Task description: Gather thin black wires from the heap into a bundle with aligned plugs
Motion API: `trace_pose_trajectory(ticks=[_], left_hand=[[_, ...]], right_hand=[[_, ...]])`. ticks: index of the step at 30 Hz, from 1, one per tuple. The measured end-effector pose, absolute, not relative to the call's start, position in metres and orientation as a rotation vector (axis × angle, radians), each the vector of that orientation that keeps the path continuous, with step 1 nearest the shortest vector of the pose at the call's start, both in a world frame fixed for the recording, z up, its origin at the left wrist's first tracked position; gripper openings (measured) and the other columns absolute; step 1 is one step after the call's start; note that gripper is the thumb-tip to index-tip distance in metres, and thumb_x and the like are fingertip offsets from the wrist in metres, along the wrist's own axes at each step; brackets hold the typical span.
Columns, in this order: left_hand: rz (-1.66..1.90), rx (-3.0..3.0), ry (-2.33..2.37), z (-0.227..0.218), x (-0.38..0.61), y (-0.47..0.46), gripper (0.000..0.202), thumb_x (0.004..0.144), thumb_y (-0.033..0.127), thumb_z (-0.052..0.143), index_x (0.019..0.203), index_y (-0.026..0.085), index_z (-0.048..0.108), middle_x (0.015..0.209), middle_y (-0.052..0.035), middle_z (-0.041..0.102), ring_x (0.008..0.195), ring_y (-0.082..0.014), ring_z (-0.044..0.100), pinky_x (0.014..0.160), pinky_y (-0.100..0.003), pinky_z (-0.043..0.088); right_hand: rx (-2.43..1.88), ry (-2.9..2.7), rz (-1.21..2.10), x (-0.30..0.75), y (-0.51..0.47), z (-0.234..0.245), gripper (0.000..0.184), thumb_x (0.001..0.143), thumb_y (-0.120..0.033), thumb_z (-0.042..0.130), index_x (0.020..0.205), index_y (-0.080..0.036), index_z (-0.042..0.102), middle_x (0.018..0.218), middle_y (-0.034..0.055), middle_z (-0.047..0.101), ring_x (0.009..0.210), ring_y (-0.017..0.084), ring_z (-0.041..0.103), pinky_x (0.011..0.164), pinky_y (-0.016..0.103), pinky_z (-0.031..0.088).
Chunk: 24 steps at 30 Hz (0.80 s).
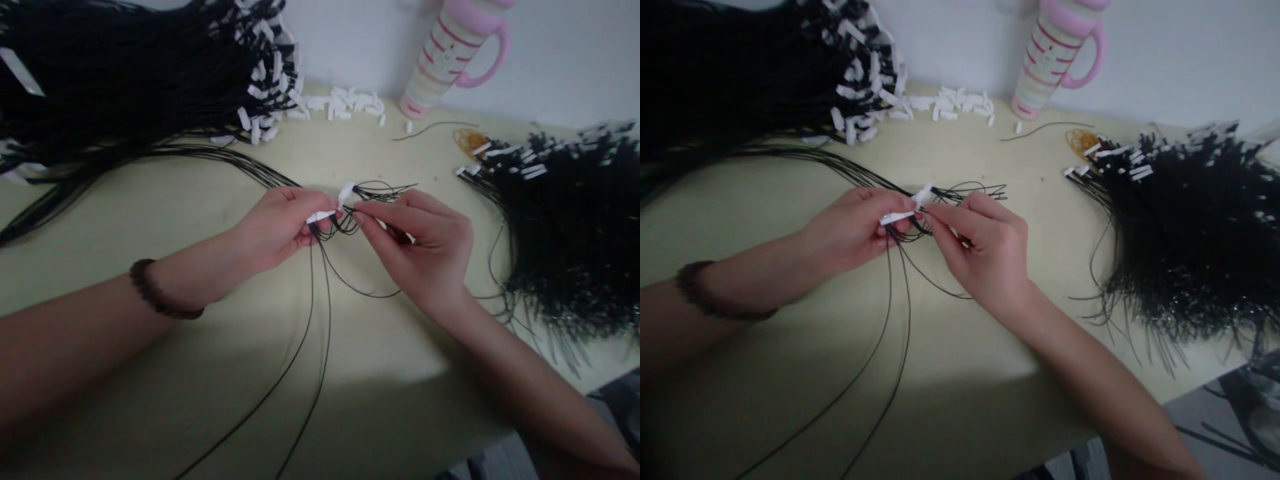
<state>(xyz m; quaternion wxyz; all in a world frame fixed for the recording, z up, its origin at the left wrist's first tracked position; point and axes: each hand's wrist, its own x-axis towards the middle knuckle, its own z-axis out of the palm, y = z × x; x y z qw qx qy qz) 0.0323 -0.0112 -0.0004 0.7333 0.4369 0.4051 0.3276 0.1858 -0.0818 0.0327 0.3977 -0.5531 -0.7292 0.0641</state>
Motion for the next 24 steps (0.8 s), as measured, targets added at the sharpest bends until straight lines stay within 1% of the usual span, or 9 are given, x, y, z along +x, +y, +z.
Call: trace_pose_trajectory(ticks=[4,9,14,24], left_hand=[[0.703,1.008,0.938,-0.001,0.032,-0.011,0.012,0.068,0.021,0.062,0.057,0.016,0.06,0.056,0.0019,0.051,0.049,-0.0048,0.045,0.043,-0.018,0.029],[0.703,1.006,0.91,0.0,0.032,-0.011,0.015,0.068,0.022,0.063,0.055,0.016,0.058,0.054,0.0011,0.049,0.047,-0.005,0.042,0.04,-0.019,0.025],[0.707,0.975,0.897,0.002,0.033,-0.012,0.018,0.068,0.019,0.062,0.052,0.015,0.054,0.05,0.0024,0.045,0.045,-0.0039,0.04,0.039,-0.017,0.025],[0.715,1.029,0.907,0.001,0.033,-0.014,0.019,0.069,0.021,0.062,0.053,0.016,0.053,0.053,0.0022,0.046,0.047,-0.0045,0.041,0.041,-0.019,0.027]], right_hand=[[-1.452,-1.785,0.204,0.188,-0.075,0.023,0.014,0.083,-0.029,0.059,0.087,-0.023,0.071,0.058,-0.0001,0.05,0.055,0.012,0.047,0.054,0.028,0.04],[-1.454,-1.693,0.274,0.187,-0.073,0.014,0.012,0.083,-0.028,0.057,0.081,-0.019,0.065,0.061,-0.0002,0.051,0.055,0.011,0.045,0.056,0.028,0.041],[-1.454,-1.722,0.215,0.185,-0.075,0.012,0.012,0.084,-0.027,0.056,0.078,-0.019,0.062,0.06,-0.0006,0.05,0.056,0.011,0.045,0.057,0.027,0.041],[-1.418,-1.817,0.071,0.182,-0.077,0.013,0.013,0.086,-0.023,0.053,0.075,-0.019,0.058,0.061,-0.0005,0.048,0.056,0.011,0.044,0.055,0.027,0.038]])
